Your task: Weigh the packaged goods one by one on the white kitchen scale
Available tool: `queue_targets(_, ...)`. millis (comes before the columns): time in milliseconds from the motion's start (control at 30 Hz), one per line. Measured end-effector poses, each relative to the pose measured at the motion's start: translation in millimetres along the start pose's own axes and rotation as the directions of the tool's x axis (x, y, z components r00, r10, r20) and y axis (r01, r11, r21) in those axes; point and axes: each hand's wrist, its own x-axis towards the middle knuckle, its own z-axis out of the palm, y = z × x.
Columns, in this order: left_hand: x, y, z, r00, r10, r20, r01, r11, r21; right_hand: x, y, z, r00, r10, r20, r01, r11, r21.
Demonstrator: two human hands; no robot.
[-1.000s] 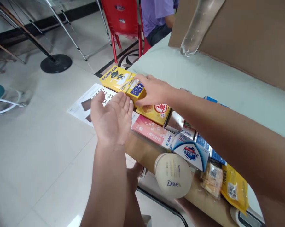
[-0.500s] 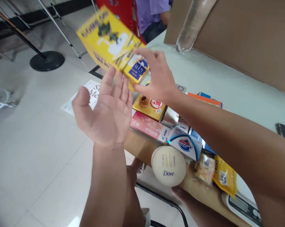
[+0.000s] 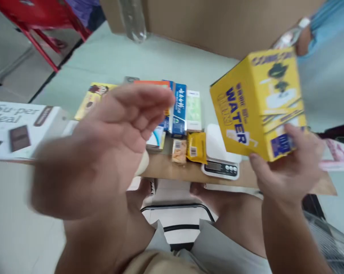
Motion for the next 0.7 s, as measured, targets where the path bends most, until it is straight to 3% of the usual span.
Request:
queue_targets(100, -4, -49, 59.2, 0.985, -0.133, 0.106, 0.099, 0.956, 0.276, -38, 24, -16, 0.997, -0.056, -0.059, 0.043, 0.980, -0.192)
queue_targets(167, -7, -83, 86.2, 0.973, -0.176, 0.150, 0.086, 0.876, 0.474, -53, 25, -17, 0.998, 0.022, -0.058, -0.033, 0.979, -0.203)
queue_targets(233, -9, -113, 101.4, 0.958, -0.207, 0.199, 0.052, 0.807, 0.588, -60, 17, -14, 0.991, 0.133, 0.012, -0.127, 0.968, -0.218)
queue_targets(300, -10, -134, 107.1, 0.951, -0.204, 0.234, 0.009, 0.772, 0.635, -61, 6, -10, 0.983, 0.171, 0.061, -0.150, 0.957, -0.249)
queue_targets(367, -10, -149, 107.0, 0.953, -0.171, 0.248, -0.035, 0.756, 0.654, -61, 2, -7, 0.991, 0.119, 0.059, -0.101, 0.962, -0.254)
queue_targets(500, -10, -164, 100.7, 0.976, -0.114, 0.186, -0.035, 0.760, 0.649, -70, 19, -6, 0.998, -0.010, 0.060, 0.016, 0.996, -0.089)
queue_targets(700, -3, -166, 97.5, 0.984, -0.129, 0.121, 0.041, 0.831, 0.555, -87, 44, -5, 0.973, 0.207, 0.104, -0.217, 0.972, 0.088)
